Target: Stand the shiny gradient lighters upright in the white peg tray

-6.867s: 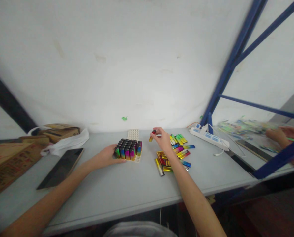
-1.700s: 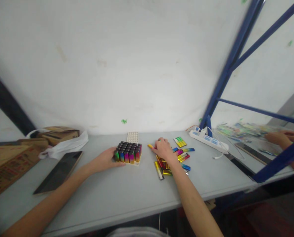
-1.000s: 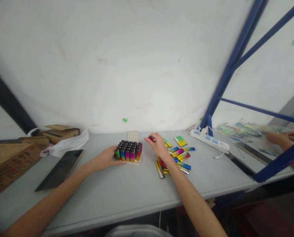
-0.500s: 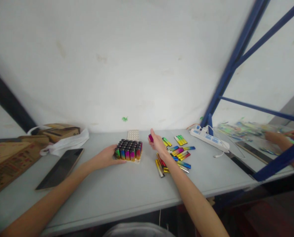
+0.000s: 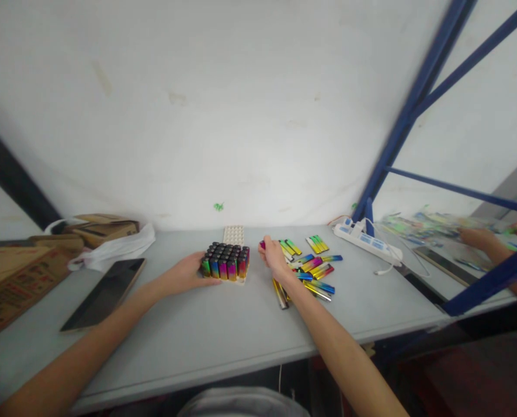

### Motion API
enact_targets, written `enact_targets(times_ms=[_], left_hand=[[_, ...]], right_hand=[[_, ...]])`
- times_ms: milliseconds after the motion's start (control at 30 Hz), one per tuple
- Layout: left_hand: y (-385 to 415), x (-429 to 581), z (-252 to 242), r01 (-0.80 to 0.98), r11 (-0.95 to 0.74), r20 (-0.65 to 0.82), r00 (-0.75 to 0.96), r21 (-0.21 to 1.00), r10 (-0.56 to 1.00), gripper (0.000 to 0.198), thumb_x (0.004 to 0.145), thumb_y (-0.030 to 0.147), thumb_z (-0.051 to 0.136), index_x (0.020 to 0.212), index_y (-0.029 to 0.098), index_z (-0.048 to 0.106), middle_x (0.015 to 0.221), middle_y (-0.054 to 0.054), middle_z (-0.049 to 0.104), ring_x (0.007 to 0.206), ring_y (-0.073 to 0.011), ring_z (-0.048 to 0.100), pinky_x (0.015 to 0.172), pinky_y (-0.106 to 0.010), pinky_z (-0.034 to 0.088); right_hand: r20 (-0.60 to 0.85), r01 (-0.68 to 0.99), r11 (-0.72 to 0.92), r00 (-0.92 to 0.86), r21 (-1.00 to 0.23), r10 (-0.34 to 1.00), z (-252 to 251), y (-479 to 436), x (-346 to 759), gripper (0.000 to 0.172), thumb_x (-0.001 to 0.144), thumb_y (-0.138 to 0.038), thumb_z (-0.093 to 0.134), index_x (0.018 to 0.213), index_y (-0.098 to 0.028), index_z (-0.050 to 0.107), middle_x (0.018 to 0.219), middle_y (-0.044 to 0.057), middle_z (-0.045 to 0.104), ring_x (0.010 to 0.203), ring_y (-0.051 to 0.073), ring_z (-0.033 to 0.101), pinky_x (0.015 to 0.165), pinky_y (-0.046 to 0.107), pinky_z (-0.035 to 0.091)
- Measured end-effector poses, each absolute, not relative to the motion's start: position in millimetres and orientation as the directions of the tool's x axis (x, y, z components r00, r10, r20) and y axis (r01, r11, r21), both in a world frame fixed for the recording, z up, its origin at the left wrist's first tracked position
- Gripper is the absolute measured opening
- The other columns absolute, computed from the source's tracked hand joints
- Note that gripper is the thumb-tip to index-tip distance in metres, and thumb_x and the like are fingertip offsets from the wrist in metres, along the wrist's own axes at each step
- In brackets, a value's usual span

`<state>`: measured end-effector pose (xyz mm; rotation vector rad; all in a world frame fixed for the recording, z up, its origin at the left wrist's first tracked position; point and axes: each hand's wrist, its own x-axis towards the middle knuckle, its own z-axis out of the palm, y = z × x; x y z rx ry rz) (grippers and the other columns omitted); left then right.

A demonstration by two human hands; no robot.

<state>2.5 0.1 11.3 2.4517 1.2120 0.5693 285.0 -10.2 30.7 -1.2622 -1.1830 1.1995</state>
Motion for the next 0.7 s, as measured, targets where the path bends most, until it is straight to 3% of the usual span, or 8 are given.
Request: enact_targets(times_ms=[367,567,700], left_hand=[[-0.1,2.8,11.7,0.668,-0.584,0.199,0.563,0.461,0.802,0.066,0.080,0.065,0.080,0.126,0.018,0.073,0.129,-0.013,0.077,0.118,-0.0351,0.071,0.110,-0.045,0.055],[1.2,1.5,9.5,0.654,-0.587,0.219,0.559,0.477,0.800,0.066,0.078,0.066,0.082,0.124,0.019,0.075,0.129,-0.013,0.078,0.117,-0.0349,0.072,0.110,-0.044,0.055],[1.2,1.9,9.9,0.653,-0.585,0.226,0.553,0.480,0.802,0.065,0.077,0.064,0.083,0.123,0.019,0.075,0.127,-0.012,0.079,0.116,-0.0351,0.073,0.109,-0.044,0.056]], right_hand=[[-0.055,-0.041,-0.055,-0.006,-0.998,0.998,28.9,-6.7,288.1,0.053,0.098,-0.059,0.042,0.059,-0.026,0.028,0.053,-0.008,0.018,0.045,0.009,0.012,0.042,0.024,0.009],[0.010,-0.027,0.010,-0.020,-1.000,1.000,29.1,-10.1,285.5,0.048,0.096,-0.049,0.041,0.056,-0.026,0.029,0.050,-0.007,0.021,0.045,0.009,0.012,0.042,0.024,0.008],[-0.008,-0.051,-0.008,-0.010,-0.999,1.000,29.1,-7.9,285.7,0.050,0.097,-0.054,0.041,0.057,-0.025,0.031,0.051,-0.007,0.021,0.044,0.009,0.014,0.043,0.024,0.009]])
